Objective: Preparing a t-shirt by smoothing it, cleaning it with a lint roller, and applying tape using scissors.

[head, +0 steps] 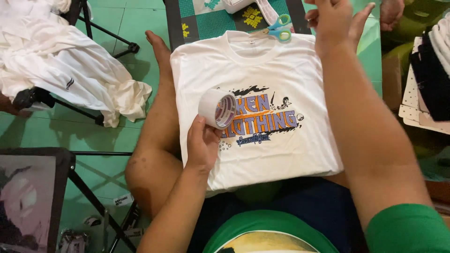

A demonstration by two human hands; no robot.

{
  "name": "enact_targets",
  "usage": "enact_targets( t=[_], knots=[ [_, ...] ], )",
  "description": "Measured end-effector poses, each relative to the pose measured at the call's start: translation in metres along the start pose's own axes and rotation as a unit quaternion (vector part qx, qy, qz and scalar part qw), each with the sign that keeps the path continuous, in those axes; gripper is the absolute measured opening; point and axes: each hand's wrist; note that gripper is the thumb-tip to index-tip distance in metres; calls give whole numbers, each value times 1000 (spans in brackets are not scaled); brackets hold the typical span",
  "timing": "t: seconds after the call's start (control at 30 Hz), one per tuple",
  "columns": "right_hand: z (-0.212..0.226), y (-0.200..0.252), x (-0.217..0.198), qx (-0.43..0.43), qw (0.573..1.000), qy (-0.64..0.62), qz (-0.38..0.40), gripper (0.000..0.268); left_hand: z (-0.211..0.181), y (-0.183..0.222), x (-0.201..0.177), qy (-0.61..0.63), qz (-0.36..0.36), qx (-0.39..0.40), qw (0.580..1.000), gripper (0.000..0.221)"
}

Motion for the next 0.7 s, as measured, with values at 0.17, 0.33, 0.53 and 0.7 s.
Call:
enact_targets(
  t=[0.17,0.33,0.53,0.7],
  knots=[
    [69,62,65,-125,844,489,184,12,7,1,-8,-87,46,66,993,43],
    [55,120,52,-69,857,286,423,13,3,11,3,-260,110,206,937,14],
    [105,215,61,-11,859,275,431,26,2,27,17,-296,211,276,890,24],
    [115,251,34,-57,879,241,408,29,-11,58,29,-395,222,307,837,13]
  ],
)
Point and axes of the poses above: each hand's wrist, its own y-axis away from the middle knuckle, its own x-axis out of the palm, z = x × y, and after that the axes turned 14 degrees about -x, right-handed
